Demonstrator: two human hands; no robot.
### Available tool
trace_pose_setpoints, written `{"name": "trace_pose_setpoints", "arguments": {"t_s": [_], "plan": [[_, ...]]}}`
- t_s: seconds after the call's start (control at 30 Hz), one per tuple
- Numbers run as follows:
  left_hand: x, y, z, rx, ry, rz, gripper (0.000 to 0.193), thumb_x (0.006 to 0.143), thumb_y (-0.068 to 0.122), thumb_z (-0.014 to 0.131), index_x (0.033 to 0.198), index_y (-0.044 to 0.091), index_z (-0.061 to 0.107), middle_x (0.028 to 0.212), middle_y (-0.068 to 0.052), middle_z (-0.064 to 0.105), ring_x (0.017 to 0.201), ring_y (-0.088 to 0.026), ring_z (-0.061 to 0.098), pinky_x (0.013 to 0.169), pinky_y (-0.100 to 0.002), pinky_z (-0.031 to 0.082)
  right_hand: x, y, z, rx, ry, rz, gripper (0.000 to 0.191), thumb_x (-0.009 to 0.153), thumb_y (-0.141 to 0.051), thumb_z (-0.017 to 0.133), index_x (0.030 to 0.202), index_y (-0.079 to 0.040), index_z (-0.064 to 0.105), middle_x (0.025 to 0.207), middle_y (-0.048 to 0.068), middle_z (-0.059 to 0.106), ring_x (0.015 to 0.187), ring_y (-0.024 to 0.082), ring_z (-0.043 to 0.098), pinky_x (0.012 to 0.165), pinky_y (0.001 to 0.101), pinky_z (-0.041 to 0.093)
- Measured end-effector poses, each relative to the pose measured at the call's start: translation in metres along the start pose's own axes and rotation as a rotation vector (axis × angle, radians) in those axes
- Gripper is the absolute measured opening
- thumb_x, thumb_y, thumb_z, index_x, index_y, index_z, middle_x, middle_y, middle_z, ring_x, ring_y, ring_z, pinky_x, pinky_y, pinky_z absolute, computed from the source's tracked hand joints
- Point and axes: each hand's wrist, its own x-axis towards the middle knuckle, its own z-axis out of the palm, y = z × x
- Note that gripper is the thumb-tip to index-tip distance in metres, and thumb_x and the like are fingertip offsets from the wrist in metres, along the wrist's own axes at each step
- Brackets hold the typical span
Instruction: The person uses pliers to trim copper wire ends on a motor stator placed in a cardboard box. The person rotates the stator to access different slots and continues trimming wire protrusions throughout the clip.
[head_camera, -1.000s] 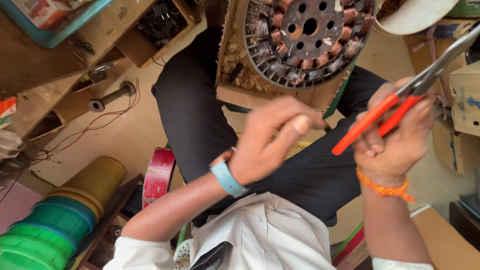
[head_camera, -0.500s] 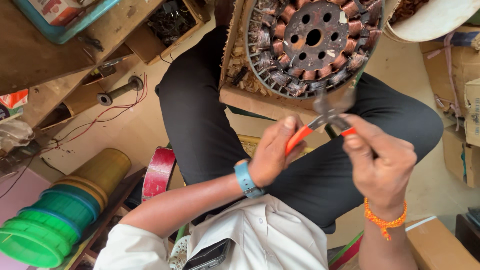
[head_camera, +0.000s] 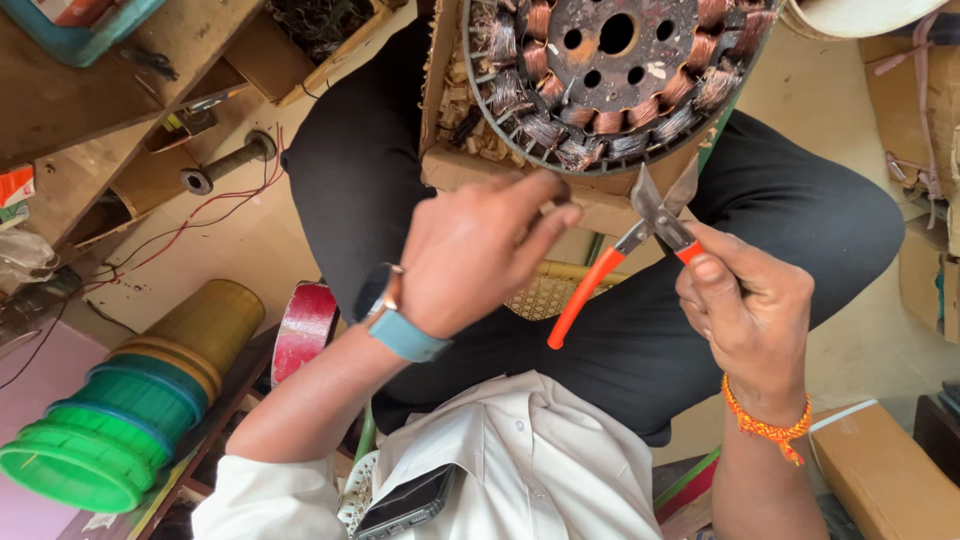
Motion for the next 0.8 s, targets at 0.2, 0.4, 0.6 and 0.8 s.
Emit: {"name": "trace_pose_setpoints", "arguments": {"t_s": [0.2, 0.4, 0.6, 0.8], "plan": [[0.005, -0.006, -0.024, 0.077, 0.057, 0.025, 0.024, 0.099, 0.034, 0.065, 0.101, 0.012, 0.074, 0.087, -0.008, 0.070, 0.074, -0.035, 0.068, 0.056, -0.047, 0.050, 0.004, -0.002, 0.013, -0.016, -0.001, -0.016, 0.041, 0.108, -0.026, 0.060, 0.135, 0.005, 0.065, 0.072, 0.006, 0.059, 0.055, 0.004, 0.044, 0.048, 0.0192, 0.032], [0.006, -0.009, -0.015, 0.057, 0.071, 0.049, 0.022, 0.099, 0.032, 0.067, 0.099, 0.011, 0.075, 0.090, -0.009, 0.069, 0.073, -0.035, 0.068, 0.056, -0.047, 0.050, 0.005, -0.004, 0.021, 0.036, 0.015, -0.011, 0.042, 0.109, -0.027, 0.059, 0.137, 0.005, 0.064, 0.075, 0.009, 0.062, 0.052, 0.003, 0.043, 0.046, 0.0193, 0.032], [0.008, -0.014, -0.006, -0.018, 0.136, 0.113, 0.019, 0.100, 0.028, 0.069, 0.100, 0.011, 0.077, 0.089, -0.009, 0.068, 0.075, -0.035, 0.067, 0.059, -0.045, 0.050, 0.002, 0.001, 0.027, 0.296, -0.019, 0.059, 0.041, 0.110, -0.022, 0.057, 0.138, 0.007, 0.061, 0.077, 0.012, 0.061, 0.050, 0.005, 0.040, 0.044, 0.0199, 0.032], [0.011, -0.015, -0.002, -0.051, 0.153, 0.138, 0.018, 0.101, 0.026, 0.069, 0.102, 0.010, 0.078, 0.091, -0.010, 0.069, 0.079, -0.034, 0.068, 0.064, -0.044, 0.051, -0.001, 0.008, 0.029, 0.504, -0.088, 0.154, 0.042, 0.112, -0.025, 0.053, 0.136, 0.009, 0.059, 0.074, 0.011, 0.058, 0.049, 0.005, 0.036, 0.043, 0.0204, 0.031]]}}
